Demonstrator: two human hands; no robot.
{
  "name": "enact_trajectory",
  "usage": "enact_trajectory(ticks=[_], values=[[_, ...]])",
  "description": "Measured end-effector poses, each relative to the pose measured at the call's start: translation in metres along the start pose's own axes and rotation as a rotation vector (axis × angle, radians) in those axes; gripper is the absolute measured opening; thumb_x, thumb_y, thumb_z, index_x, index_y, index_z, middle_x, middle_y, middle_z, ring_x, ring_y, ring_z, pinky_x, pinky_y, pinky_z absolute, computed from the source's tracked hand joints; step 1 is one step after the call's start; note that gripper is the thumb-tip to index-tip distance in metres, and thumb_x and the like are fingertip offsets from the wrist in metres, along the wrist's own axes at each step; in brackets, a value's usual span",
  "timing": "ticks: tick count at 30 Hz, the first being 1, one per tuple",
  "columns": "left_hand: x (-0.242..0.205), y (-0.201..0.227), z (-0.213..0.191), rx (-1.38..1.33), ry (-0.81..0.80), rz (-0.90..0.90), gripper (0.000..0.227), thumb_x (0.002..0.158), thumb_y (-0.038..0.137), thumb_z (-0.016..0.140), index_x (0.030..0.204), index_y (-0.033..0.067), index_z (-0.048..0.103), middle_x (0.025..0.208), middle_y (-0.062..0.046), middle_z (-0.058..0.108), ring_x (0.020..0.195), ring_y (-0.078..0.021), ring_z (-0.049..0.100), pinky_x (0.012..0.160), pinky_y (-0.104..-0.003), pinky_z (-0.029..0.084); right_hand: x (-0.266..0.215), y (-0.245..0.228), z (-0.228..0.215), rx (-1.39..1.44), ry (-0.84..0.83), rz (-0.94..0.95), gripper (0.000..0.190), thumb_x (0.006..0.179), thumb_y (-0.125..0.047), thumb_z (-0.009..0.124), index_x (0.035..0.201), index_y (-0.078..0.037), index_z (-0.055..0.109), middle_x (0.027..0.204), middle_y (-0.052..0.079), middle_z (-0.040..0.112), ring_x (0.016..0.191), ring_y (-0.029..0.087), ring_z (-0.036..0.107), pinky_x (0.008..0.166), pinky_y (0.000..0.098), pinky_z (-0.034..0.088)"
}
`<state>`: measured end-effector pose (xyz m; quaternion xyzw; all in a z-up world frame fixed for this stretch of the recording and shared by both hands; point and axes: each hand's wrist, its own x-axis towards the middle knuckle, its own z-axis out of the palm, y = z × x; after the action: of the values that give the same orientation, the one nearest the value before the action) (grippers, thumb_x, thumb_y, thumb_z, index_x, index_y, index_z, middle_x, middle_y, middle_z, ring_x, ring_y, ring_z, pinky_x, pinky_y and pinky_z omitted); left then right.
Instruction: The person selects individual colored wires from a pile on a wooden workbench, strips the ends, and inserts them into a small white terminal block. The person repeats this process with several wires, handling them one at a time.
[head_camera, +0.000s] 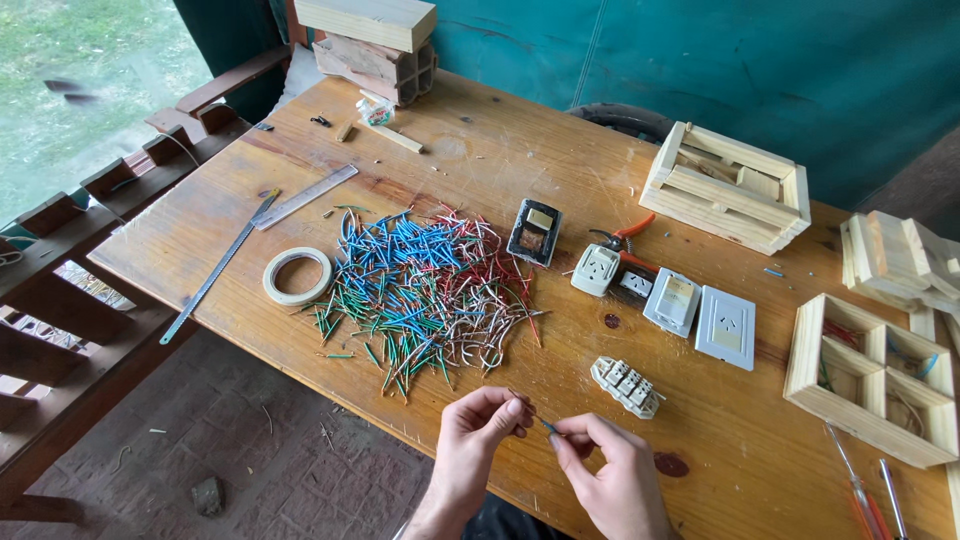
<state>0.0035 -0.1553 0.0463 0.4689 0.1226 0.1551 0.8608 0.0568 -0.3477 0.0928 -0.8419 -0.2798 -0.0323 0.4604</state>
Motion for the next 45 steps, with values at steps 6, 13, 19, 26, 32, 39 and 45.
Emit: enact_trajectory(ticks=[6,13,19,26,32,39,45], values=[[-0.002,0.01,0.01,-0.023,0.01,0.033,0.017,0.103,0.012,0.085,0.1,-0.0038,0.082,0.089,-0.015,0.083,0.079,-0.0213,0.072,0.082,-0.035,0.062,-0.005,-0.012,-0.005,0.026,-0.013,0.002,0.004,0.094,-0.017,0.088,0.095,-0.014,0.085,0.072,-0.005,0.079,0.066,0.009,0.069,0.068,0.0275,0.059],[0.001,0.0,0.015,-0.161,0.031,0.053,0.015,0.104,0.008,0.082,0.101,-0.0062,0.078,0.086,-0.017,0.078,0.077,-0.0238,0.067,0.078,-0.035,0.056,-0.006,-0.013,-0.009,0.021,-0.035,0.053,0.008,0.094,-0.023,0.088,0.099,-0.016,0.087,0.072,-0.006,0.084,0.065,0.008,0.076,0.069,0.0272,0.062],[0.005,0.007,0.016,-0.149,0.034,0.123,0.013,0.106,0.005,0.079,0.103,-0.007,0.079,0.085,-0.017,0.077,0.078,-0.0233,0.066,0.077,-0.036,0.055,-0.008,-0.02,-0.016,0.026,-0.037,0.042,0.008,0.095,-0.021,0.087,0.092,-0.014,0.085,0.07,-0.006,0.08,0.064,0.009,0.07,0.068,0.0274,0.06],[0.025,0.027,-0.008,-0.19,0.115,0.267,0.012,0.105,0.003,0.079,0.101,-0.0079,0.08,0.085,-0.016,0.075,0.076,-0.0222,0.067,0.075,-0.034,0.054,-0.012,-0.018,-0.017,-0.004,-0.026,0.034,0.009,0.095,-0.022,0.087,0.09,-0.015,0.084,0.069,-0.007,0.079,0.063,0.009,0.068,0.068,0.0277,0.059],[0.026,0.07,-0.016,0.06,0.163,0.372,0.013,0.108,0.007,0.079,0.103,-0.0037,0.083,0.085,-0.011,0.077,0.078,-0.0193,0.068,0.073,-0.034,0.057,-0.017,0.001,-0.02,0.004,0.027,0.098,0.006,0.093,-0.023,0.088,0.093,-0.017,0.088,0.071,-0.008,0.085,0.064,0.006,0.071,0.069,0.0256,0.06],[0.019,0.048,-0.004,0.177,0.054,0.065,0.024,0.102,0.01,0.084,0.121,-0.0048,0.087,0.103,-0.015,0.089,0.088,-0.0198,0.081,0.082,-0.035,0.07,-0.017,-0.002,-0.018,0.027,0.052,0.06,0.007,0.093,-0.021,0.089,0.095,-0.015,0.086,0.069,-0.006,0.078,0.064,0.007,0.069,0.069,0.025,0.059],[0.015,0.054,0.004,0.304,-0.144,0.11,0.018,0.111,0.022,0.077,0.106,0.0042,0.076,0.095,-0.008,0.079,0.084,-0.014,0.071,0.076,-0.03,0.06,-0.017,-0.005,-0.024,-0.029,0.052,0.058,0.005,0.091,-0.022,0.089,0.093,-0.018,0.087,0.068,-0.009,0.079,0.063,0.005,0.07,0.07,0.0239,0.057]])
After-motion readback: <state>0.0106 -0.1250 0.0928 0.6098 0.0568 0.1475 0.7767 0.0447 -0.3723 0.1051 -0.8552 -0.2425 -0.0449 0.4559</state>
